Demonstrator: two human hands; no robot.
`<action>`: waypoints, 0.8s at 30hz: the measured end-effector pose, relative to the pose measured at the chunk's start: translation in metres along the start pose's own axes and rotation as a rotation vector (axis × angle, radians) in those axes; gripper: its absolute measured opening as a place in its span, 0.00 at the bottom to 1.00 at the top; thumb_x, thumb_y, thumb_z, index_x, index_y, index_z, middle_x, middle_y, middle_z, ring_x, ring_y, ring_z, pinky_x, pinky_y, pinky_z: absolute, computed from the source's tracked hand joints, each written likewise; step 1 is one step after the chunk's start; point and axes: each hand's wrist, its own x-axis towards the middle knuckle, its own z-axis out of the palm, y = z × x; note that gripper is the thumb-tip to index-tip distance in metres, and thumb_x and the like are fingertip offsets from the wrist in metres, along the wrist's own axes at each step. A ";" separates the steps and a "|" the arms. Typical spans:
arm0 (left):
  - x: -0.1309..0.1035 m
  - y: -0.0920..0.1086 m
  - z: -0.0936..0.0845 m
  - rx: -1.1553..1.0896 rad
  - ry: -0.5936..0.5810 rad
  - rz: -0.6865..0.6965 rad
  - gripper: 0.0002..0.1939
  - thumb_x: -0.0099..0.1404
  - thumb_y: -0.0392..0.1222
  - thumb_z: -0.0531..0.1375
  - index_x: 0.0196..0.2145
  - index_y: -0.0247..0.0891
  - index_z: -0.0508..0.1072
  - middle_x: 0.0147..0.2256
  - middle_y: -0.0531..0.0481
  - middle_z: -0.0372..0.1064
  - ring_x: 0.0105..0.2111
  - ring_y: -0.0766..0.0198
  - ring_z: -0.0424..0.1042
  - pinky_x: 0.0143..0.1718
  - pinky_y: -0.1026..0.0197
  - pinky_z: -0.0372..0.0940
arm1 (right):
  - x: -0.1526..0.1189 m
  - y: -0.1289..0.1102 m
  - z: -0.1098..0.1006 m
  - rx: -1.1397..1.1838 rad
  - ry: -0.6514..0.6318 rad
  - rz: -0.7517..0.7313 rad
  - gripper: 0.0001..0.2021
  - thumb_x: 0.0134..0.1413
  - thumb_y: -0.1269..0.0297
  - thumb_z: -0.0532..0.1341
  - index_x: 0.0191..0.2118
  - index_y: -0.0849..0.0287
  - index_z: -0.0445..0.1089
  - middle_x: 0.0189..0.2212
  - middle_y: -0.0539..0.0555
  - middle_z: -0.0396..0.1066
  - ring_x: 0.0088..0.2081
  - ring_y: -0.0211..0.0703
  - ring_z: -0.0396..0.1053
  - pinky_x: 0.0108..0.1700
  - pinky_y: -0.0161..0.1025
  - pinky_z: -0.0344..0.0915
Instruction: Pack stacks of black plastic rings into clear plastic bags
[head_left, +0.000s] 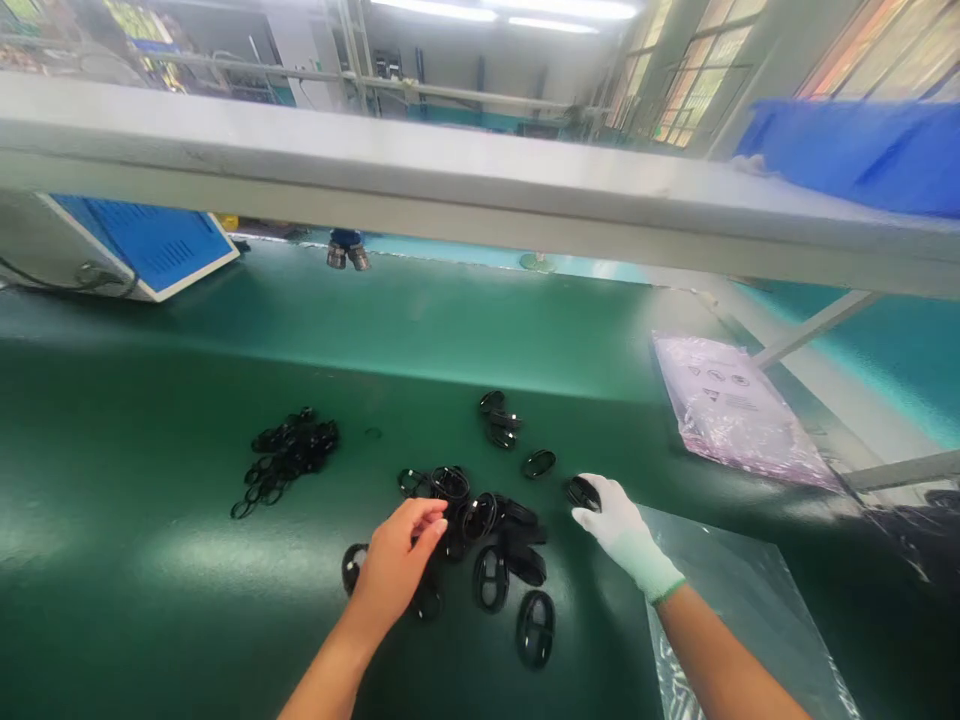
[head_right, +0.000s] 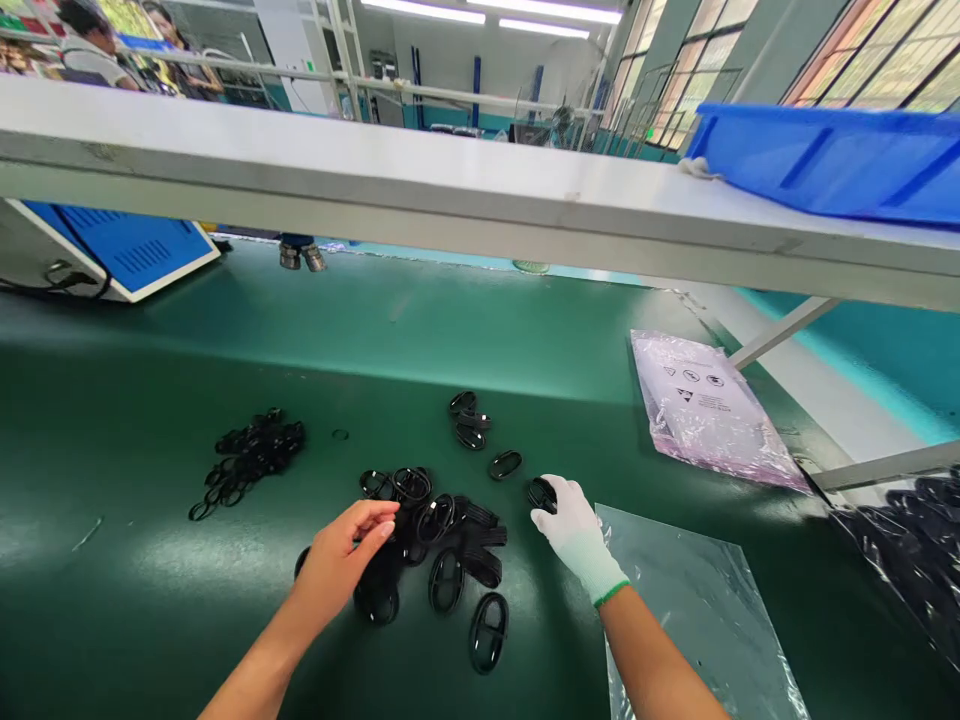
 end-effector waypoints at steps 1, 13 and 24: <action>-0.007 -0.005 -0.005 0.033 0.033 -0.028 0.13 0.60 0.47 0.51 0.40 0.43 0.69 0.37 0.52 0.70 0.37 0.63 0.68 0.39 0.61 0.62 | -0.009 0.005 0.001 -0.080 -0.022 -0.019 0.25 0.39 0.67 0.56 0.48 0.57 0.62 0.43 0.56 0.62 0.43 0.46 0.64 0.46 0.42 0.58; -0.127 -0.042 0.064 0.409 0.012 -0.091 0.09 0.60 0.38 0.51 0.37 0.45 0.68 0.37 0.54 0.67 0.34 0.66 0.69 0.35 0.64 0.62 | -0.122 0.055 0.027 -0.402 -0.260 -0.238 0.30 0.34 0.77 0.52 0.49 0.52 0.63 0.45 0.54 0.63 0.47 0.49 0.60 0.49 0.43 0.56; -0.071 0.004 0.143 0.768 -0.173 0.160 0.19 0.54 0.45 0.58 0.43 0.36 0.63 0.39 0.44 0.63 0.39 0.53 0.66 0.38 0.54 0.60 | -0.172 0.039 0.018 -0.248 -0.080 -0.225 0.32 0.38 0.82 0.44 0.53 0.58 0.61 0.52 0.54 0.61 0.54 0.40 0.55 0.57 0.40 0.50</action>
